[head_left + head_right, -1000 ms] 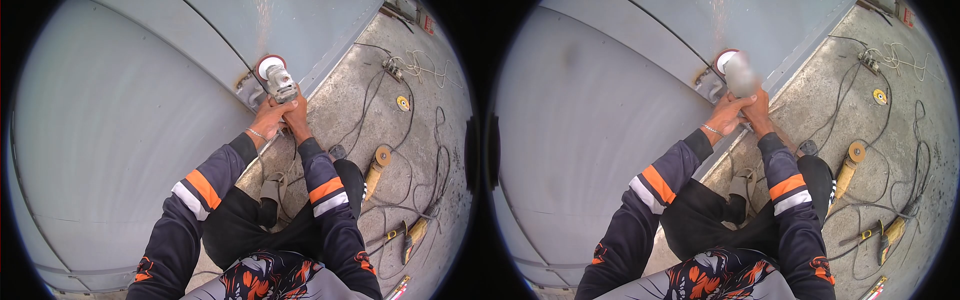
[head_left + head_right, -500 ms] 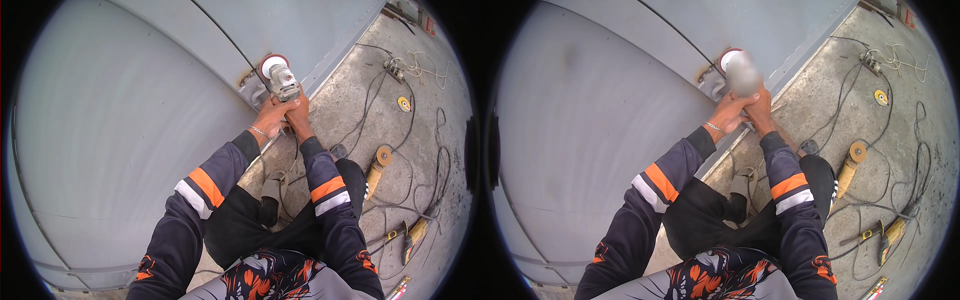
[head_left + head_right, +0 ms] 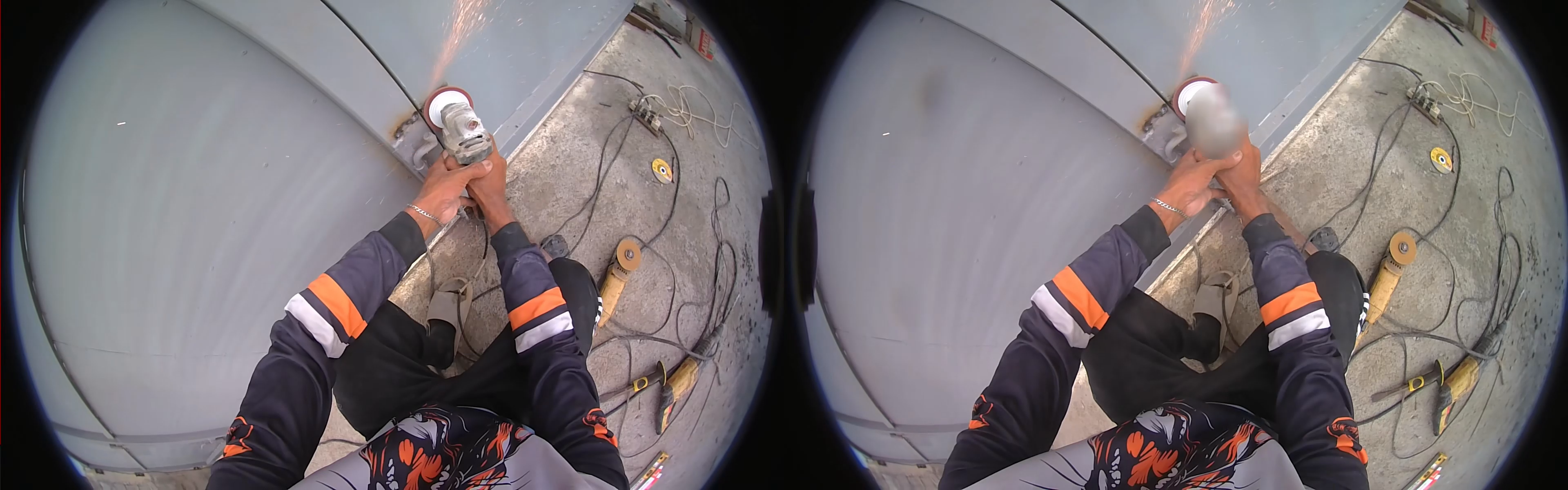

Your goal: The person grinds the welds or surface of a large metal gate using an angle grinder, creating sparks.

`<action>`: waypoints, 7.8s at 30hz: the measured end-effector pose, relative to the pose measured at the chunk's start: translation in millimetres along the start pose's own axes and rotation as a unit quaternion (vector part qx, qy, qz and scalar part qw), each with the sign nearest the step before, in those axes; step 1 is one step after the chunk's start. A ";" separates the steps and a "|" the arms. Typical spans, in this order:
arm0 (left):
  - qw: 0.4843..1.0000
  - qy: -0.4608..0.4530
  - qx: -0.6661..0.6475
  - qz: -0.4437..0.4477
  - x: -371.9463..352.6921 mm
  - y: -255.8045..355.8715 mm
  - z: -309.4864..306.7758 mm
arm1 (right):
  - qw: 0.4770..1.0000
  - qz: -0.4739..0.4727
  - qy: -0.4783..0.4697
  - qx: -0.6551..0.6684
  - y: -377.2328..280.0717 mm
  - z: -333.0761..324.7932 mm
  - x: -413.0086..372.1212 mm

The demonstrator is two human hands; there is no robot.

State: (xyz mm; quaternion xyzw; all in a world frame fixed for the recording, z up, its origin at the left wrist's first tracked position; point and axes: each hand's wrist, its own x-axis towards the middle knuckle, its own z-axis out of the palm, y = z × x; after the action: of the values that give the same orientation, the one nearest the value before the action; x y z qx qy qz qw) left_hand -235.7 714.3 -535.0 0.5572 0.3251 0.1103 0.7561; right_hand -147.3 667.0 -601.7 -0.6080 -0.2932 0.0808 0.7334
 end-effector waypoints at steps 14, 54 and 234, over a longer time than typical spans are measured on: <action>1.000 0.001 -0.006 0.010 -1.1 3.5 6.7 | 1.000 0.012 -0.011 -0.006 -6.7 -4.7 1.7; 1.000 -0.006 -0.008 0.003 2.3 9.2 3.5 | 1.000 -0.006 0.010 0.004 -2.1 -0.9 3.2; 0.951 0.082 0.288 0.080 -37.7 35.6 -31.8 | 0.989 0.061 0.032 0.130 -23.5 48.4 -42.2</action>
State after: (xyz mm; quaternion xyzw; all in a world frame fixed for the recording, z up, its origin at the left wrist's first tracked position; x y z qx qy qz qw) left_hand -277.1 731.5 -493.9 0.7644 0.3581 0.1171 0.5232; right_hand -212.9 682.0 -589.3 -0.5266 -0.2190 0.1428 0.8089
